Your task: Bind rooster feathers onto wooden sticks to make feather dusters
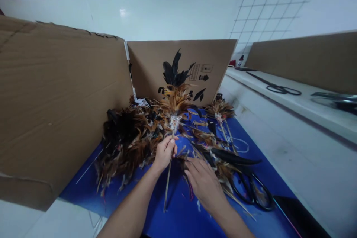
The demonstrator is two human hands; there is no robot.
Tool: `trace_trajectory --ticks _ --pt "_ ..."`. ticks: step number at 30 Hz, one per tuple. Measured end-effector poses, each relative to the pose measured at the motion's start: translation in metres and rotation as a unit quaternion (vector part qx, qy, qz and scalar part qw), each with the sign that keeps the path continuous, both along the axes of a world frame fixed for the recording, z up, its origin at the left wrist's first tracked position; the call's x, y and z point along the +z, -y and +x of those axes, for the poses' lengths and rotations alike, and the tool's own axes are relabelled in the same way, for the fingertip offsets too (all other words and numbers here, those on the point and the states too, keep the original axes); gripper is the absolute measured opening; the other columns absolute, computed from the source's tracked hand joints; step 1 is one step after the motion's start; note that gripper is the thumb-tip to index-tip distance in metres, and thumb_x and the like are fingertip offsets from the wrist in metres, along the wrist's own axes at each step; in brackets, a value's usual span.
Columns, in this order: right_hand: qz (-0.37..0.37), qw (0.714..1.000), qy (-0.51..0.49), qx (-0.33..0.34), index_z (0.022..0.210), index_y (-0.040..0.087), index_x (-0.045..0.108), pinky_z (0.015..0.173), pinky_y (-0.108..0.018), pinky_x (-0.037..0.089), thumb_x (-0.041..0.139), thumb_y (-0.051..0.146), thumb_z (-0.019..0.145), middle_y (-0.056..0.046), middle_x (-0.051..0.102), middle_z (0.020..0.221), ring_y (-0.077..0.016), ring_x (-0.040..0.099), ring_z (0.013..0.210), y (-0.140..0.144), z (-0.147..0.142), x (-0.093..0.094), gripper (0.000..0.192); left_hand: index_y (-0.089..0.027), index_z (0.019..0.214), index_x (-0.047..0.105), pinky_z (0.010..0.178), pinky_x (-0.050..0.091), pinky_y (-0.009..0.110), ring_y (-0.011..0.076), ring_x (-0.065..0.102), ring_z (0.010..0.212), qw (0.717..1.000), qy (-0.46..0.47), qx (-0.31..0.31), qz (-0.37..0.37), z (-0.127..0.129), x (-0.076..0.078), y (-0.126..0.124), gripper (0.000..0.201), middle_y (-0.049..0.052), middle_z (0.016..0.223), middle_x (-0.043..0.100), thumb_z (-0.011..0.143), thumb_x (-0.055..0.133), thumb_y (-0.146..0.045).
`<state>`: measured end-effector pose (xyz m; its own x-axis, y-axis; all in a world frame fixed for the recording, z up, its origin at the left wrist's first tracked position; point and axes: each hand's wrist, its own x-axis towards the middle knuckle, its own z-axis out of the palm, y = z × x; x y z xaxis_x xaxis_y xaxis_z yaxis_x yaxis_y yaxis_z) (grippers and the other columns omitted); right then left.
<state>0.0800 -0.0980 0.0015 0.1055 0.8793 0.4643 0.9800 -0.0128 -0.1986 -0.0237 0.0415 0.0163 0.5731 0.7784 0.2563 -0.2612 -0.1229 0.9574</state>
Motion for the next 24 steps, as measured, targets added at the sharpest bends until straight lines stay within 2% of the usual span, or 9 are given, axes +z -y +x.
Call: trace_trajectory --ticks 3,5,7,9,11,13,18,21,24 --pt "0.037 0.990 -0.139 0.007 0.101 0.018 0.064 0.091 -0.040 0.042 0.040 0.027 0.091 -0.009 0.066 0.101 -0.0218 0.059 0.095 0.009 -0.012 0.015 0.027 -0.013 0.098 0.056 0.042 0.033 0.018 0.0070 0.044 0.043 1.000 -0.001 -0.024 0.001 0.002 0.001 0.006 0.035 -0.003 0.054 0.052 0.087 0.045 -0.044" --pt "-0.011 0.963 -0.268 -0.001 0.105 0.019 0.061 0.077 -0.034 0.048 0.043 0.033 0.090 -0.007 0.066 0.093 -0.0189 0.063 0.080 0.011 -0.022 0.016 0.028 -0.012 0.099 0.056 0.045 0.035 0.019 0.0077 0.045 0.045 0.999 0.003 -0.040 0.002 0.004 0.000 0.009 0.035 -0.002 0.055 0.054 0.087 0.045 -0.043" --pt "-0.089 0.911 -0.403 0.000 0.112 0.018 0.056 0.058 -0.028 0.049 0.046 0.037 0.087 -0.004 0.066 0.086 -0.0141 0.061 0.058 0.011 -0.031 0.009 0.033 -0.012 0.100 0.056 0.047 0.036 0.020 0.0076 0.046 0.045 0.999 0.009 -0.053 0.001 0.005 -0.002 0.010 0.035 -0.001 0.056 0.056 0.088 0.044 -0.042" --pt "-0.145 0.845 -0.515 0.026 0.112 0.017 0.053 0.044 -0.024 0.042 0.047 0.038 0.083 -0.001 0.064 0.079 -0.0085 0.051 0.041 0.009 -0.039 -0.001 0.036 -0.012 0.100 0.055 0.047 0.036 0.020 0.0073 0.045 0.045 0.998 0.013 -0.064 -0.002 0.006 -0.003 0.012 0.034 -0.001 0.057 0.056 0.088 0.044 -0.042" --pt "-0.161 0.793 -0.585 0.049 0.106 0.015 0.052 0.038 -0.021 0.035 0.049 0.037 0.079 0.000 0.061 0.075 -0.0057 0.046 0.037 0.009 -0.046 -0.008 0.034 -0.012 0.101 0.055 0.044 0.035 0.019 0.0073 0.045 0.044 0.997 0.015 -0.073 -0.009 0.006 -0.003 0.014 0.035 -0.001 0.057 0.057 0.088 0.044 -0.042" --pt "-0.159 0.767 -0.620 0.054 0.100 0.015 0.052 0.036 -0.018 0.030 0.050 0.036 0.077 0.001 0.058 0.071 -0.0049 0.044 0.038 0.009 -0.052 -0.012 0.031 -0.011 0.103 0.055 0.041 0.034 0.019 0.0077 0.045 0.043 0.996 0.015 -0.088 -0.024 0.006 -0.002 0.017 0.037 0.000 0.057 0.058 0.087 0.045 -0.043" --pt "-0.150 0.749 -0.644 0.053 0.089 0.017 0.050 0.033 -0.016 0.027 0.051 0.037 0.076 0.006 0.050 0.058 -0.0047 0.040 0.037 0.012 -0.056 -0.011 0.024 -0.009 0.104 0.056 0.041 0.037 0.019 0.0098 0.051 0.043 0.987 0.021 -0.109 -0.112 0.006 0.001 0.015 0.044 0.003 0.058 0.060 0.085 0.047 -0.047" --pt "-0.166 0.750 -0.638 0.052 0.089 0.017 0.049 0.032 -0.015 0.027 0.050 0.035 0.077 0.009 0.046 0.048 -0.0048 0.035 0.033 0.016 -0.059 -0.017 0.021 -0.012 0.108 0.052 0.042 0.041 0.020 0.0123 0.058 0.050 0.978 0.051 -0.071 -0.189 0.006 0.000 0.007 0.047 0.007 0.073 0.065 0.082 0.049 -0.052" --pt "-0.186 0.751 -0.632 0.048 0.085 0.018 0.048 0.032 -0.015 0.029 0.052 0.033 0.075 0.010 0.044 0.048 -0.0049 0.039 0.033 0.020 -0.065 -0.028 0.019 -0.015 0.108 0.052 0.044 0.045 0.021 0.0138 0.062 0.058 0.966 0.095 -0.052 -0.233 0.005 0.001 0.000 0.048 0.009 0.089 0.065 0.079 0.054 -0.053"
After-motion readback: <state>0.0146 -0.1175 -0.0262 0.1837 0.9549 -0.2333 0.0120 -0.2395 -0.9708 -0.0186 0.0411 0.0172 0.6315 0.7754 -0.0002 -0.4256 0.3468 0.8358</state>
